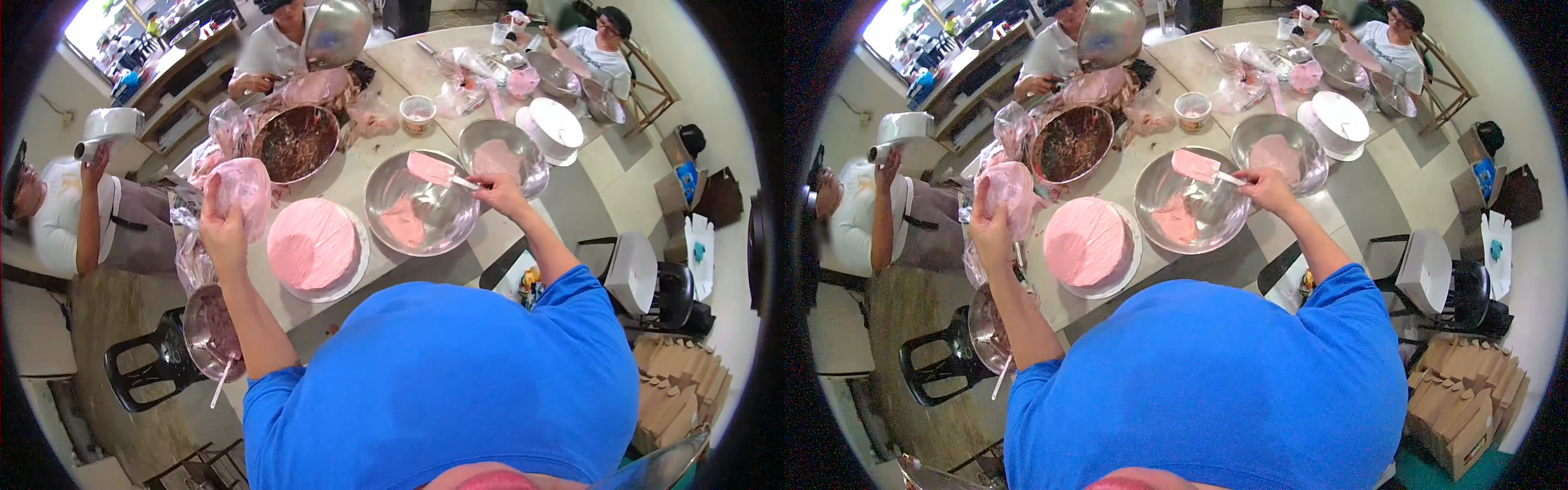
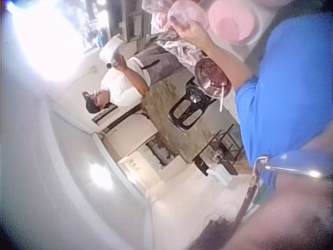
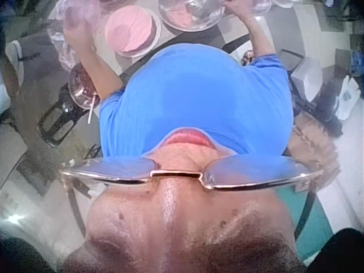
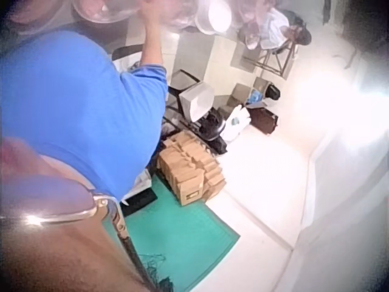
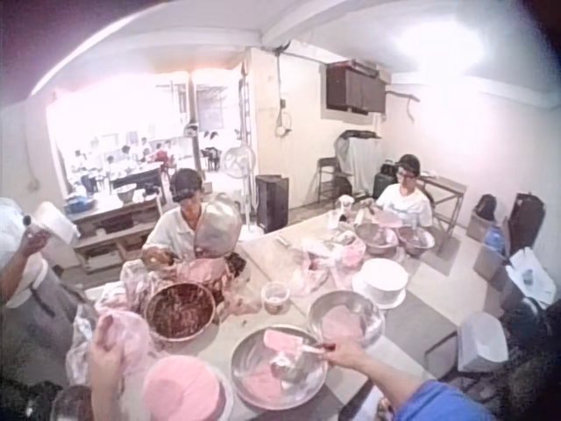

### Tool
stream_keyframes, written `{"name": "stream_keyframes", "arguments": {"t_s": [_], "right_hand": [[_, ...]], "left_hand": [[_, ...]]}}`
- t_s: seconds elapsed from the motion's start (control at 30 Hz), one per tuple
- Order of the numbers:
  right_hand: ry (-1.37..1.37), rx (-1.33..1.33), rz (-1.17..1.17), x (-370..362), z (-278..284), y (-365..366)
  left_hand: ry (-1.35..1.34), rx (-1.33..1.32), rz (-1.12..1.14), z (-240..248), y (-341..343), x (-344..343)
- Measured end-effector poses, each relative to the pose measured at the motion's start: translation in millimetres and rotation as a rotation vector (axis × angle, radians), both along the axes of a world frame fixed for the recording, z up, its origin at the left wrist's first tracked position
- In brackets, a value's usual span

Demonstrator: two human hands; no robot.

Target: The person spreads pink frosting onto the side of a round cake using a spatula, handles frosting in plastic bags, and wipes a dark surface with a cloth.

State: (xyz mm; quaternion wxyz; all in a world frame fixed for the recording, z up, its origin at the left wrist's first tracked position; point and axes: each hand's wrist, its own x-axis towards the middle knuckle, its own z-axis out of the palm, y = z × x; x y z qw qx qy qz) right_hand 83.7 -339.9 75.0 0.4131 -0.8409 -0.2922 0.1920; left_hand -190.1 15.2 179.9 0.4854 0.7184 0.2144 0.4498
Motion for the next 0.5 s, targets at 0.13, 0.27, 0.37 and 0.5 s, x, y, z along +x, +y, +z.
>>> {"name": "stream_keyframes", "arguments": {"t_s": [0.13, 0.27, 0.37, 0.5], "right_hand": [[-0.088, -0.037, 0.039, 10, 3, 0], [-0.109, -0.068, 0.055, 15, 11, 13], [-0.072, -0.092, 0.093, 12, 28, 34], [-0.151, -0.105, 0.125, 2, 52, 60]], "left_hand": [[-0.010, -0.121, 0.011, -4, 7, -6], [0.046, -0.099, 0.155, -4, 20, -22], [0.002, -0.003, 0.211, -3, 26, -35], [0.082, 0.101, 0.214, -4, 27, -49]]}}
